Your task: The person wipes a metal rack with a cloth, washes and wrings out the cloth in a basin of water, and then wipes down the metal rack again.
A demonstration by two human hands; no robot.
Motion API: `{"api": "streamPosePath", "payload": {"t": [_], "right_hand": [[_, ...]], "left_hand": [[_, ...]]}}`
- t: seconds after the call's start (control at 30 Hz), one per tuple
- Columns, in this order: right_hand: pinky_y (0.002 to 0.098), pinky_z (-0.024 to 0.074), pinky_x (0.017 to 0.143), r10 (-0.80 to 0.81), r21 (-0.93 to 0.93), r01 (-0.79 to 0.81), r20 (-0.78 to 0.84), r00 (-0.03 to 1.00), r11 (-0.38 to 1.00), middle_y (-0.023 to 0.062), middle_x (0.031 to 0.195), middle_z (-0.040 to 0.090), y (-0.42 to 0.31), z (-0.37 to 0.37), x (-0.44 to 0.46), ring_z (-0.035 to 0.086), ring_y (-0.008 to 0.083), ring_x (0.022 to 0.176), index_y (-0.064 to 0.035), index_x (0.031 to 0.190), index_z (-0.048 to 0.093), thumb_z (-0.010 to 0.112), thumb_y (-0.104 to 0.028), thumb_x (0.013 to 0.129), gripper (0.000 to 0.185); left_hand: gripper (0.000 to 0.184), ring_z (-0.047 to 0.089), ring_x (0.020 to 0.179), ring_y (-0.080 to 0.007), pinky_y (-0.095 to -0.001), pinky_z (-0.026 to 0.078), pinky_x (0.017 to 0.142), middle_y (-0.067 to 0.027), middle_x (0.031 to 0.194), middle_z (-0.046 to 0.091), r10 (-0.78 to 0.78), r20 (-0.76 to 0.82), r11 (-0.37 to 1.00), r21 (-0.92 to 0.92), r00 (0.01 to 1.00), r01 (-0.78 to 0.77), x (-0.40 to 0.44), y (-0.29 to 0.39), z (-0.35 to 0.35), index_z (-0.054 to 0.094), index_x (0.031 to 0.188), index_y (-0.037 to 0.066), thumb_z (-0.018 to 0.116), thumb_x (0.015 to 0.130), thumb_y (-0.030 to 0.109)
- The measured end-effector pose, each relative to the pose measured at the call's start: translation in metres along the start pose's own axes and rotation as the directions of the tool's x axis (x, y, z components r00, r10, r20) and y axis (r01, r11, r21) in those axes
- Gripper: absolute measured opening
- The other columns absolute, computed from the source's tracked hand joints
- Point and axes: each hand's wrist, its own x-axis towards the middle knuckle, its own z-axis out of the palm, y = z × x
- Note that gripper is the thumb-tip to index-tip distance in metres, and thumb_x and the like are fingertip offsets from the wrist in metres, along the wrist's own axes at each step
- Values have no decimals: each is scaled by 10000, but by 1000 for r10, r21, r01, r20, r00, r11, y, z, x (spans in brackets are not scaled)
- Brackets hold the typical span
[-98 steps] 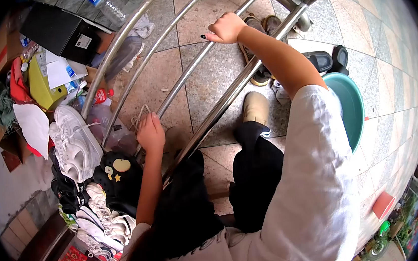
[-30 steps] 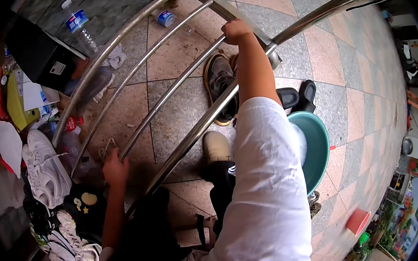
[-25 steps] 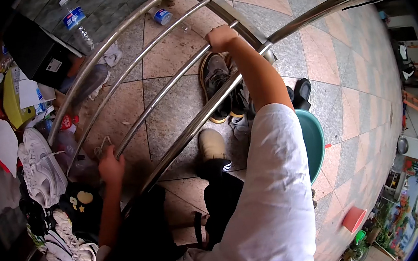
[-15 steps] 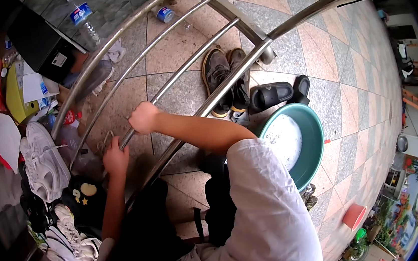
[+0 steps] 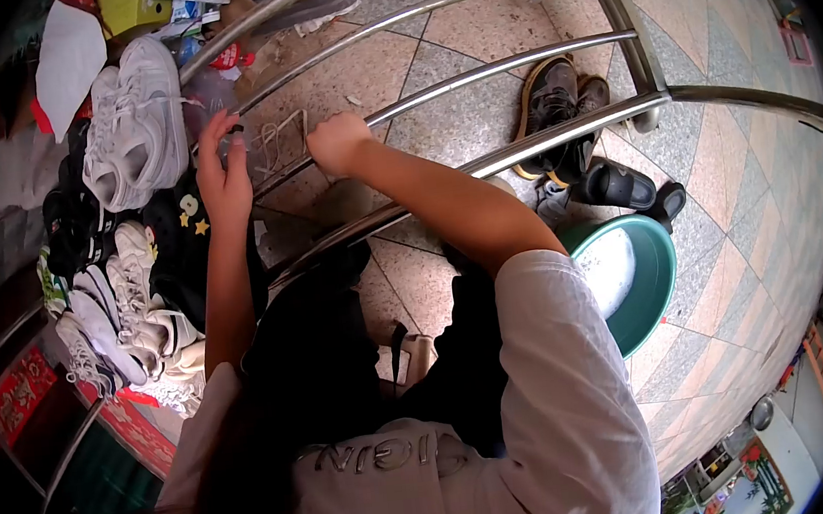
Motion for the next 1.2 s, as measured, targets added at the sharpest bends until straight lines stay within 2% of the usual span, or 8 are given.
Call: {"api": "streamPosePath", "payload": {"t": [0.17, 0.3, 0.43, 0.6, 0.83, 0.93, 1.03, 1.2], "right_hand": [[361, 492, 668, -44, 28, 46, -55, 997, 999, 88, 849, 652, -70, 29, 42, 632, 242, 789, -99, 762, 663, 536, -201, 744, 164], [364, 492, 657, -10, 44, 14, -95, 995, 999, 92, 834, 652, -91, 36, 46, 634, 248, 777, -97, 766, 654, 503, -180, 753, 173], [381, 496, 608, -16, -68, 13, -47, 999, 998, 100, 769, 644, -24, 25, 20, 628, 260, 708, -104, 796, 617, 522, -226, 723, 170], [391, 492, 608, 165, -164, -175, -70, 984, 971, 92, 739, 636, 30, 9, -12, 623, 267, 688, -119, 793, 614, 532, -251, 721, 171], [355, 492, 687, 79, 101, -76, -21, 997, 992, 110, 829, 652, -95, 34, 53, 635, 246, 782, -85, 802, 665, 555, -245, 712, 215], [368, 487, 657, -101, 279, 88, 32, 994, 956, 139, 780, 646, -75, 50, 78, 632, 264, 735, -29, 787, 658, 602, -296, 670, 297], [385, 473, 635, -249, 340, 104, 419, 873, 935, 154, 786, 639, -42, 35, 86, 620, 277, 732, -17, 789, 654, 628, -341, 630, 362], [404, 461, 648, -152, 181, 98, 312, 938, 979, 154, 797, 627, -11, 7, 45, 598, 306, 760, -51, 796, 650, 594, -346, 628, 344]], "left_hand": [[256, 534, 901, -148, -268, 386, 822, -93, 946, 611, -141, -170, 965, -242, 975, 98, -3, -6, -31, 502, 1078, 3, 393, 916, 168], [282, 529, 894, -152, -262, 372, 840, -109, 925, 612, -139, -200, 968, -233, 970, 91, -10, 4, -50, 513, 1054, -5, 372, 927, 203], [283, 530, 886, -155, -263, 371, 843, -109, 914, 612, -166, -193, 967, -223, 967, 121, -18, 2, -57, 506, 1048, -23, 365, 928, 191], [293, 545, 875, -164, -271, 380, 843, -112, 903, 613, -246, -108, 895, -408, 963, 183, -27, -5, -37, 507, 1034, -28, 347, 936, 198], [342, 561, 885, -195, -306, 395, 846, -135, 906, 609, -264, -70, 889, -404, 962, 214, -21, -2, -29, 502, 1046, -27, 311, 937, 234], [344, 559, 876, -182, -296, 393, 836, -129, 904, 611, -271, -49, 894, -384, 961, 232, -27, -3, -30, 502, 1046, -26, 312, 937, 239], [330, 559, 841, -164, -277, 402, 810, -121, 870, 617, -273, -65, 891, -392, 960, 227, -26, -10, -28, 512, 1030, -26, 350, 934, 245], [312, 568, 817, -158, -264, 415, 784, -117, 848, 619, -277, -7, 867, -432, 961, 247, -33, -23, -23, 515, 1022, -33, 371, 933, 228]]}}
